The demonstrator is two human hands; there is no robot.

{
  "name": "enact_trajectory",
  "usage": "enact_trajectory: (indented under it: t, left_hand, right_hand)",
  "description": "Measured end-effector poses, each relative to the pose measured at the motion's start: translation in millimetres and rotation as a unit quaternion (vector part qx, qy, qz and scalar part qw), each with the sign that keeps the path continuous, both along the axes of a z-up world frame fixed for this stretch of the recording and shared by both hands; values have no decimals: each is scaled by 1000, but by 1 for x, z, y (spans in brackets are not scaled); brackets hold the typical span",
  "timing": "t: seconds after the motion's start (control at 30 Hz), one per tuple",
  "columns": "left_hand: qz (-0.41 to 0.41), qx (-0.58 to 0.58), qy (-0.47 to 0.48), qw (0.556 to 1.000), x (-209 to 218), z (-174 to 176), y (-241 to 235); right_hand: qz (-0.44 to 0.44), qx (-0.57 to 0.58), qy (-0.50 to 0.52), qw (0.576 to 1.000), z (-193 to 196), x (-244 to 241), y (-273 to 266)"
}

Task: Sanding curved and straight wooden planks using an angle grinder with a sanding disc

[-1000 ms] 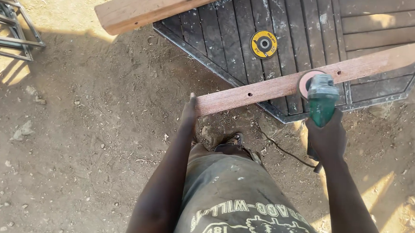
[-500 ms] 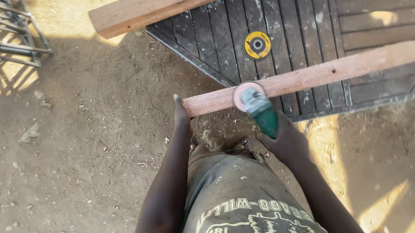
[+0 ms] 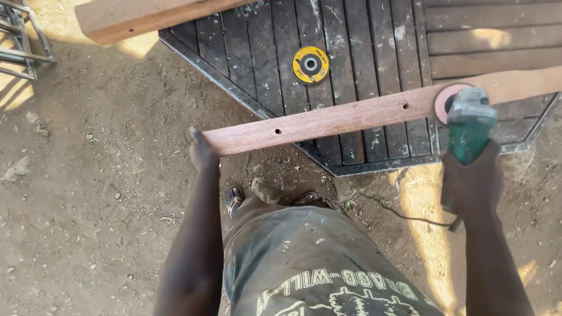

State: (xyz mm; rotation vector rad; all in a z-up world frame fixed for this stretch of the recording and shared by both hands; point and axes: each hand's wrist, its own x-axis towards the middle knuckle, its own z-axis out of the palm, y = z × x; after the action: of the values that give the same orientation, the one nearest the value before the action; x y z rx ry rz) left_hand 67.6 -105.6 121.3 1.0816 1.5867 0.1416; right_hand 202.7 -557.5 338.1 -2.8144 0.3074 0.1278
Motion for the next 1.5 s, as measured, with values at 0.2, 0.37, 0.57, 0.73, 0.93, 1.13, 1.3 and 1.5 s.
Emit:
enact_trajectory:
  t: [0.2,0.37,0.57,0.73,0.93,1.13,1.3,1.5]
  left_hand:
    - [22,-6,-90,996,-11,-36,5]
    - [-8,-17,-88,996,-12,-37,10]
    - [9,-27,-127,992,-20,-56,11]
    - [-25,-44,-127,991,-24,-60,19]
    - [-69,-79,-129,986,-20,-60,28]
    - [-80,-119,-137,980,-30,-46,32]
    - [-87,-134,-165,973,-37,-68,33]
    - [-122,-50,-234,963,-46,-48,24]
  right_hand:
    - [49,25,130,990,-7,-45,75]
    - [146,6,232,962,-20,-82,135]
    - [187,-18,236,954,2,-89,136]
    - [47,-5,159,986,-7,-65,74]
    - [-33,-41,60,997,-5,-48,51]
    - [49,-18,196,979,-27,-94,154]
    - [315,-15,202,927,-20,-129,234]
    - [234,8,236,943,5,-106,223]
